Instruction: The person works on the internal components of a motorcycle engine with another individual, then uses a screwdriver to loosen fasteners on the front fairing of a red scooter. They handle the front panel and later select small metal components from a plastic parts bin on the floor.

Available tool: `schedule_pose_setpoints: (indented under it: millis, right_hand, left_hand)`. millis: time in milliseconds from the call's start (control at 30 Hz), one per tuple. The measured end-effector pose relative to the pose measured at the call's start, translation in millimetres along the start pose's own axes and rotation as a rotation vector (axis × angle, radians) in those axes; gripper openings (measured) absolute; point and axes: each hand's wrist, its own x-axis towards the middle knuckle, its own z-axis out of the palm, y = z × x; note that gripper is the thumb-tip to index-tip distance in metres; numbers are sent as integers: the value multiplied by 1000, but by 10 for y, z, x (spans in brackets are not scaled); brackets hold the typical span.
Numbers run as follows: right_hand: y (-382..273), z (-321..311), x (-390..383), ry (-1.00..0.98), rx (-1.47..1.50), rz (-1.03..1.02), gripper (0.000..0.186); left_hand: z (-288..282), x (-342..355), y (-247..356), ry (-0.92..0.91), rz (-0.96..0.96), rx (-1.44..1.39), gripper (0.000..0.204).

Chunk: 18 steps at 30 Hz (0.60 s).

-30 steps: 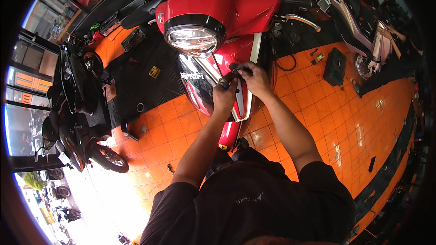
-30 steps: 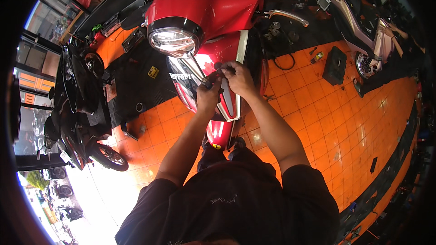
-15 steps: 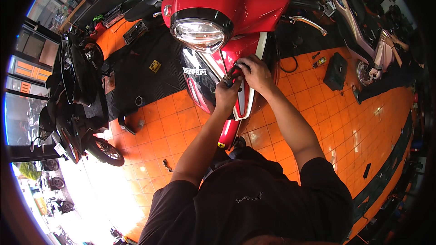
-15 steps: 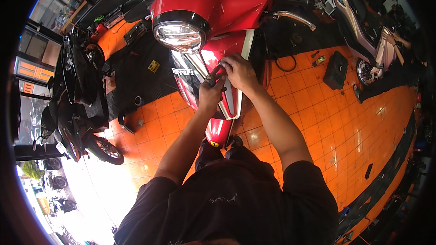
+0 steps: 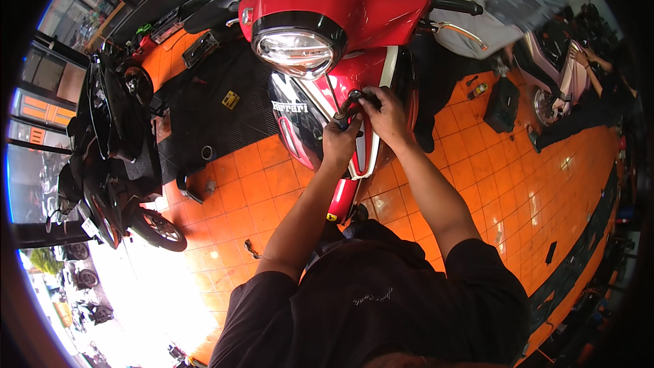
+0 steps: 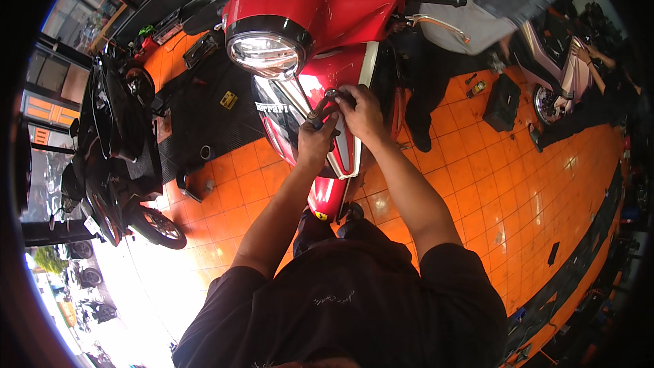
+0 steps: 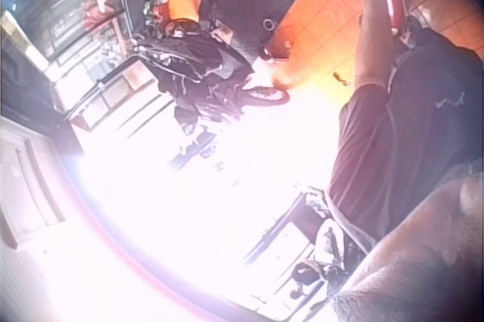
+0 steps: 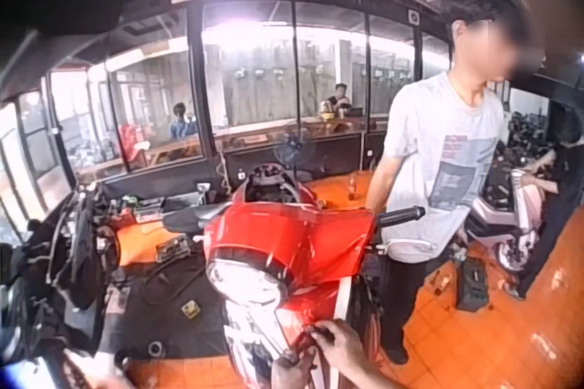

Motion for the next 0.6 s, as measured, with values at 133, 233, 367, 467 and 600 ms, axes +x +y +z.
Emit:
schedule_pose_setpoints:
  millis: [133, 233, 367, 467, 600]
  right_hand:
    - [-53, 55, -108, 57, 57, 22, 23]
    - [-77, 92, -123, 73, 98, 32, 23]
    - [-32, 157, -117, 88, 150, 134, 22]
    - [-35, 163, -111, 81, 215, 220, 20]
    - [-55, 174, -105, 95, 258, 232, 17]
  left_hand:
    - [18, -21, 41, 11, -8, 22, 38]
    - [-15, 5, 13, 17, -45, 55, 37]
    - [73, -29, 92, 65, 48, -43, 37]
    - [51, -52, 155, 14, 18, -14, 37]
    - [26, -44, 151, 5, 17, 11, 38]
